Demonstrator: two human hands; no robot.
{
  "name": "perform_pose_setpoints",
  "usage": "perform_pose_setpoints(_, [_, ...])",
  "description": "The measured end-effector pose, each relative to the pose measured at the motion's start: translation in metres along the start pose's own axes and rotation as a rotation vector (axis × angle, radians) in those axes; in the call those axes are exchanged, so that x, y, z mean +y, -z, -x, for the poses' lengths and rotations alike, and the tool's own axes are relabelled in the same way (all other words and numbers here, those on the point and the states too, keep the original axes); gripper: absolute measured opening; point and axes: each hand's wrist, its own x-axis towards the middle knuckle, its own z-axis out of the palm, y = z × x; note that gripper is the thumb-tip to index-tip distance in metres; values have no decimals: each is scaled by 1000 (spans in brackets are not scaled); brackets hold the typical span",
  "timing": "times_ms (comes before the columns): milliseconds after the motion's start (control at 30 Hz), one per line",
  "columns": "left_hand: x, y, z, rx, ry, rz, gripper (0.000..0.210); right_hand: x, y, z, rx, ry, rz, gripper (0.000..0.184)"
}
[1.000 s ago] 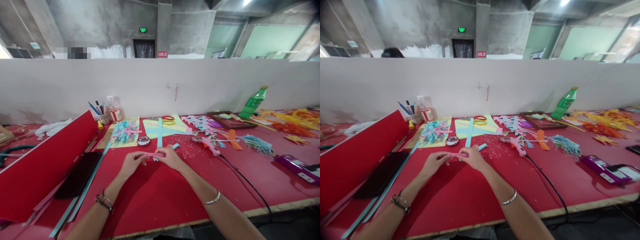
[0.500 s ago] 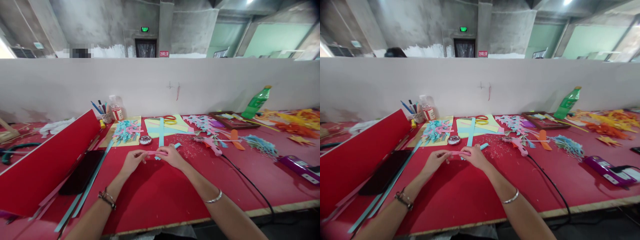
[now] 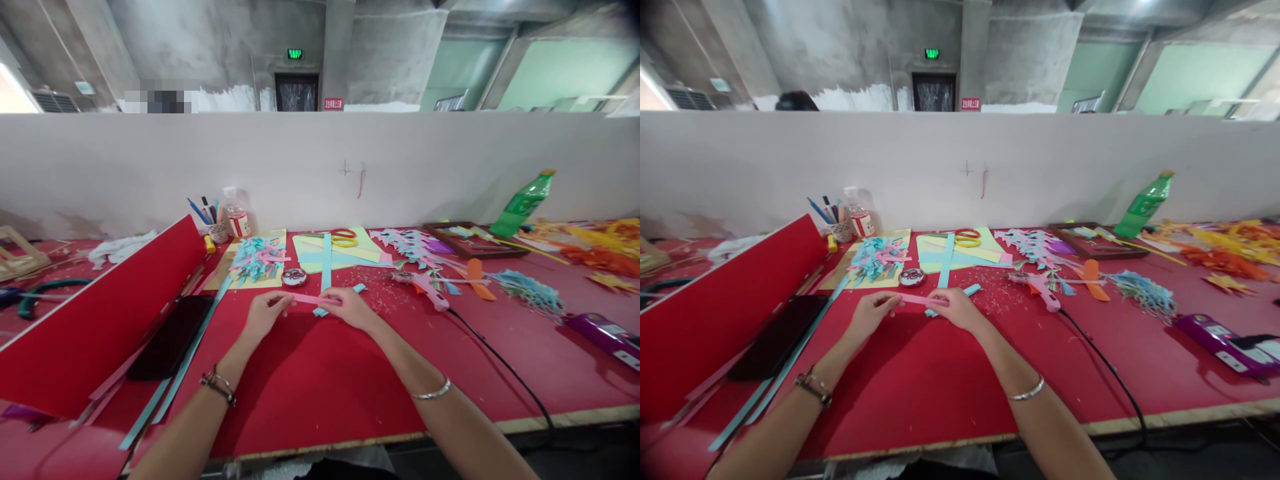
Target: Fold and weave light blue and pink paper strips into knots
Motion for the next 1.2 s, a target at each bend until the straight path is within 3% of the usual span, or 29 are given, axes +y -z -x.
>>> perform_pose_setpoints(167, [-6, 5, -3, 84, 25, 10, 29, 4, 4, 0, 40, -109, -94, 25])
perform_pose_setpoints(400, [-9, 6, -4, 150, 21, 15, 29, 4, 8, -3, 163, -308, -486, 22])
perform_pose_setpoints(800, [-12, 9, -6, 271, 77, 105, 28, 18, 9, -5, 290, -416, -818, 22])
perform_pose_setpoints(1200, [-13, 8, -7, 261, 90, 193, 25, 18, 18, -3, 246, -256, -382, 22])
